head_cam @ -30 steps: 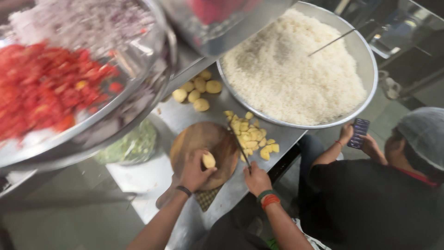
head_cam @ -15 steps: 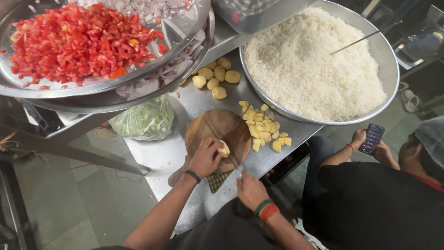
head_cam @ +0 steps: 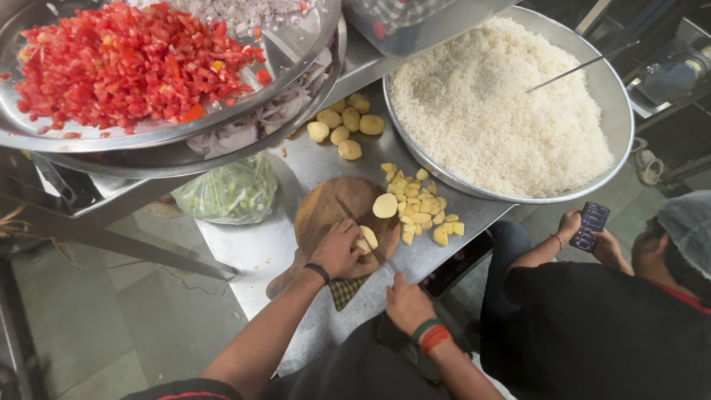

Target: The person cuts peeled potatoes into chunks on a round wooden cutting board with a knife, moving each finished piece onto a growing pile of cut potatoes beside the board. Large trays of chopped tomatoes, onions, and rice sit on the steel prep table around the work area.

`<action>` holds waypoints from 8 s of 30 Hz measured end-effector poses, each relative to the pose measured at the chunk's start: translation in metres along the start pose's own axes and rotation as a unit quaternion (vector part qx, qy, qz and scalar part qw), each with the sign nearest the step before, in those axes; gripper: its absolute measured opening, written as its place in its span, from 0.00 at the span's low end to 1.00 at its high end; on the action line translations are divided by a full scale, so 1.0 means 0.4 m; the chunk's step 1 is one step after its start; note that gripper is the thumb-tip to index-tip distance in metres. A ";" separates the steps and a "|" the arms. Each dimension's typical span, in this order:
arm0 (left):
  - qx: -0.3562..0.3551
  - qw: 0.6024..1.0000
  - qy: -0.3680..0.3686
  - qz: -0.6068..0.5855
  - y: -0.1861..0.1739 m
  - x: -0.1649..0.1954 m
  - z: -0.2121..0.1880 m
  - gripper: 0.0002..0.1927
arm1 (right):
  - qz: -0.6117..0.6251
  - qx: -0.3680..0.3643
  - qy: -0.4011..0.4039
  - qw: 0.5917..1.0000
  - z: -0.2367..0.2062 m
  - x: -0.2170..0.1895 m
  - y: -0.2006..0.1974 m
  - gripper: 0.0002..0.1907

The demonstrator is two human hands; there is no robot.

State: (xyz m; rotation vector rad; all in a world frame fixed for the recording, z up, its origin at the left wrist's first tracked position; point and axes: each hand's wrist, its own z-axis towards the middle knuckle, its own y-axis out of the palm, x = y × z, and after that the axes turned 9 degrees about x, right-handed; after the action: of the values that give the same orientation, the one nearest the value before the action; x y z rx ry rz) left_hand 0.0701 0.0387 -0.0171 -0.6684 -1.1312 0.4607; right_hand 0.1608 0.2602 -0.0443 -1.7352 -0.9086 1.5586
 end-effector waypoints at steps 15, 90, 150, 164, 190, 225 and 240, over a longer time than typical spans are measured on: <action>-0.162 0.976 0.117 0.089 -0.071 0.019 0.100 0.27 | 0.254 -0.076 0.179 0.947 0.048 0.003 -0.075 0.13; 0.012 0.992 -0.097 -0.086 -0.009 -0.045 -0.028 0.14 | 0.208 -0.154 0.085 0.962 0.056 0.008 -0.039 0.15; -0.063 0.962 -0.151 0.217 -0.028 -0.173 0.571 0.23 | -0.053 0.026 0.058 0.997 0.128 0.018 -0.101 0.14; 0.153 0.960 -0.233 -0.022 0.015 0.016 0.037 0.19 | 0.134 -0.002 -0.006 0.991 0.192 0.069 -0.054 0.18; 0.061 0.992 -0.084 -0.068 0.051 0.008 0.042 0.24 | 0.244 -0.153 0.158 0.944 0.099 0.102 -0.077 0.14; 0.043 0.995 -0.091 0.001 0.042 0.000 0.004 0.14 | -0.035 -0.048 -0.032 0.998 0.058 0.062 -0.027 0.16; -0.096 0.988 -0.040 0.112 -0.028 0.058 0.092 0.23 | 0.213 -0.110 0.141 0.961 0.091 0.020 -0.148 0.17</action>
State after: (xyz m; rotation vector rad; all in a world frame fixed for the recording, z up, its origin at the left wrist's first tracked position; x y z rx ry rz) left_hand 0.0446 0.0548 0.0161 -0.9583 -1.1914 0.5789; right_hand 0.1200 0.3006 -0.0041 -2.3633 -0.6093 1.4471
